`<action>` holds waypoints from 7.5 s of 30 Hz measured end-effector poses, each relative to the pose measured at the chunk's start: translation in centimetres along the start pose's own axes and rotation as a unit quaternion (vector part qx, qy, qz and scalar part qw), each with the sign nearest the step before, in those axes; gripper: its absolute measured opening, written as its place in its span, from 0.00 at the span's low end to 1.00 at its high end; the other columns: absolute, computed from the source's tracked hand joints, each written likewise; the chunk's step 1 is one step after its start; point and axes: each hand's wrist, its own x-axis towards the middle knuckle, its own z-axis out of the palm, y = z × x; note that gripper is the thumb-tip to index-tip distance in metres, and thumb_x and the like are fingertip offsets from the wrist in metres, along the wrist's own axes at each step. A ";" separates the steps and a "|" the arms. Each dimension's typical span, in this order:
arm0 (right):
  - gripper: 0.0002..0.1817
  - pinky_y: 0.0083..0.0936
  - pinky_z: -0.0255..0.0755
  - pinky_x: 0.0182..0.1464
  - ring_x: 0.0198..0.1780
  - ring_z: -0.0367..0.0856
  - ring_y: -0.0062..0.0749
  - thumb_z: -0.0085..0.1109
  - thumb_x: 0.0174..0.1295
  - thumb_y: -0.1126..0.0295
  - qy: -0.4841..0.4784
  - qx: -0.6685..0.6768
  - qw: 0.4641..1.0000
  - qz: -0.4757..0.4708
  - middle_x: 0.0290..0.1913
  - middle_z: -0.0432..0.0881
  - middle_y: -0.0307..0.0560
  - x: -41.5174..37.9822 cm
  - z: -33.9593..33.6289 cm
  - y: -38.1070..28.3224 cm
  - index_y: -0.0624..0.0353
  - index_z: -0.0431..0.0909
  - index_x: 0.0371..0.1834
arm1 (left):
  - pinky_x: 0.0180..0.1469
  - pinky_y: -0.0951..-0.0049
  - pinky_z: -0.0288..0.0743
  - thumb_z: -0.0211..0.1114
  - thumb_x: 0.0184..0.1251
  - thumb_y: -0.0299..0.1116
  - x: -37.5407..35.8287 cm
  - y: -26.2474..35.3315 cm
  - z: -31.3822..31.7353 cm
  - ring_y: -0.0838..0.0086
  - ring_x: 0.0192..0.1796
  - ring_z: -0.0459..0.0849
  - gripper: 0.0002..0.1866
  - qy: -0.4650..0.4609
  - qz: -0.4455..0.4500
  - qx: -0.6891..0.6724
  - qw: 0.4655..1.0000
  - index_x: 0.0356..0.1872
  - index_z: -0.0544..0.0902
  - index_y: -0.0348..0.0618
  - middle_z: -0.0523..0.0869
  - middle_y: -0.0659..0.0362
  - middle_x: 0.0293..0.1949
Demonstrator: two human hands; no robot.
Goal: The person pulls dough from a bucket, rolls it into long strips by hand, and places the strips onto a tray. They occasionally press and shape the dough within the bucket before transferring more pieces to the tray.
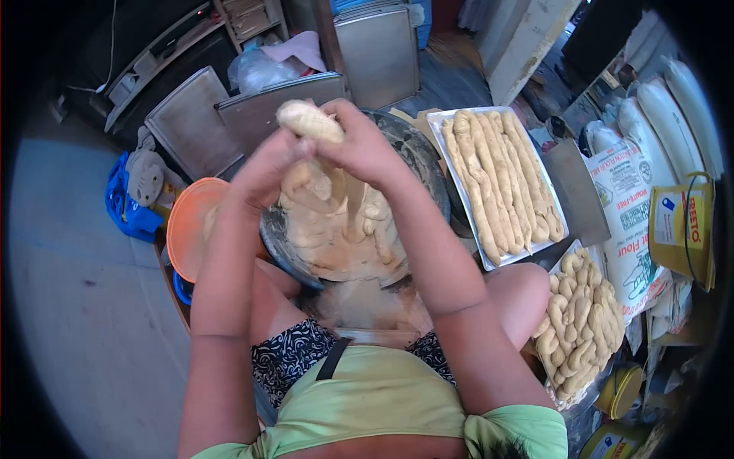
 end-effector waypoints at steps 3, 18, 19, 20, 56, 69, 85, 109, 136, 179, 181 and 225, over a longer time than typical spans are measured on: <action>0.22 0.24 0.71 0.36 0.34 0.76 0.26 0.65 0.51 0.64 0.105 0.156 0.979 0.076 0.37 0.77 0.47 -3.3 1.2 -0.2 0.63 0.69 0.45 | 0.48 0.68 0.78 0.59 0.62 0.43 1.6 6.5 2.1 0.63 0.49 0.80 0.32 -0.023 0.036 -0.026 0.999 0.63 0.59 0.40 0.76 0.46 0.51; 0.16 0.20 0.74 0.26 0.24 0.75 0.24 0.59 0.58 0.62 0.165 0.177 0.909 0.338 0.28 0.73 0.40 -12.9 -26.1 8.0 0.62 0.70 0.41 | 0.36 0.65 0.78 0.51 0.66 0.41 22.3 18.5 5.7 0.65 0.30 0.82 0.17 0.041 -0.020 0.179 0.983 0.33 0.76 0.35 0.81 0.52 0.27; 0.18 0.20 0.73 0.28 0.29 0.75 0.23 0.57 0.60 0.61 0.186 0.056 0.930 0.311 0.32 0.73 0.42 -12.9 -29.5 7.3 0.61 0.71 0.48 | 0.35 0.70 0.76 0.52 0.67 0.42 21.7 17.4 10.5 0.69 0.33 0.81 0.14 0.159 -0.048 0.254 0.953 0.34 0.77 0.40 0.81 0.54 0.28; 0.21 0.19 0.72 0.30 0.34 0.74 0.23 0.56 0.61 0.61 0.188 -0.012 0.940 0.284 0.35 0.74 0.42 -13.8 -32.7 6.5 0.58 0.70 0.55 | 0.40 0.66 0.74 0.50 0.67 0.46 22.9 15.3 11.6 0.66 0.38 0.81 0.14 0.138 -0.075 0.212 0.965 0.36 0.78 0.48 0.81 0.55 0.30; 0.20 0.44 0.61 0.60 0.60 0.68 0.47 0.49 0.60 0.54 0.197 -0.408 0.818 0.354 0.58 0.71 0.49 -10.6 -43.4 26.9 0.41 0.76 0.55 | 0.37 0.68 0.75 0.50 0.70 0.46 47.9 -19.1 27.8 0.73 0.35 0.80 0.19 -0.079 -0.128 0.136 0.979 0.44 0.76 0.39 0.82 0.58 0.34; 0.39 0.55 0.45 0.68 0.70 0.54 0.41 0.44 0.56 0.35 0.118 -0.460 0.796 0.375 0.70 0.56 0.42 -7.2 -39.2 25.5 0.40 0.56 0.69 | 0.48 0.61 0.74 0.57 0.62 0.43 34.0 -15.2 21.4 0.56 0.46 0.80 0.21 -0.033 0.084 0.662 0.744 0.50 0.74 0.38 0.80 0.46 0.45; 0.27 0.53 0.57 0.57 0.60 0.62 0.42 0.58 0.48 0.74 0.193 -0.529 0.786 0.255 0.54 0.68 0.41 -3.4 -36.0 25.5 0.39 0.73 0.55 | 0.47 0.74 0.74 0.61 0.61 0.30 17.2 -13.5 10.5 0.71 0.43 0.81 0.22 0.222 0.094 0.336 0.911 0.57 0.72 0.41 0.81 0.55 0.43; 0.12 0.35 0.68 0.51 0.46 0.76 0.49 0.64 0.49 0.68 0.236 -0.410 0.870 0.137 0.42 0.77 0.55 -4.3 -36.6 24.8 0.59 0.78 0.36 | 0.64 0.62 0.61 0.64 0.58 0.41 24.8 -22.8 16.6 0.57 0.60 0.69 0.27 0.042 0.140 0.497 0.855 0.59 0.72 0.47 0.69 0.49 0.61; 0.26 0.36 0.70 0.54 0.51 0.77 0.50 0.55 0.48 0.74 -0.315 -0.370 0.829 0.275 0.48 0.79 0.58 -1.0 -5.5 32.9 0.56 0.73 0.55 | 0.23 0.73 0.68 0.60 0.58 0.35 -7.0 -48.4 -2.8 0.75 0.21 0.73 0.09 0.215 -0.422 0.009 0.881 0.35 0.81 0.40 0.78 0.60 0.22; 0.30 0.25 0.69 0.49 0.44 0.75 0.32 0.58 0.44 0.73 0.026 0.175 0.925 0.336 0.45 0.74 0.48 -4.9 -7.7 17.0 0.63 0.65 0.55 | 0.55 0.71 0.68 0.63 0.59 0.31 5.2 -28.9 0.2 0.69 0.54 0.74 0.22 0.200 -0.018 0.314 0.928 0.55 0.71 0.39 0.74 0.53 0.52; 0.33 0.26 0.69 0.51 0.44 0.77 0.37 0.60 0.41 0.72 -0.048 0.091 0.941 0.322 0.46 0.76 0.50 -4.7 -6.8 15.6 0.62 0.68 0.57 | 0.59 0.69 0.65 0.68 0.53 0.30 5.0 -27.2 2.2 0.66 0.57 0.72 0.25 0.312 0.035 0.262 0.913 0.53 0.72 0.36 0.74 0.51 0.53; 0.20 0.47 0.55 0.61 0.63 0.63 0.40 0.59 0.49 0.71 0.133 -0.526 0.816 0.199 0.59 0.70 0.46 -7.3 -36.7 16.6 0.49 0.77 0.49 | 0.23 0.83 0.71 0.58 0.60 0.29 13.6 -8.7 12.6 0.80 0.24 0.74 0.20 0.116 -0.065 -0.207 0.969 0.54 0.68 0.41 0.80 0.54 0.35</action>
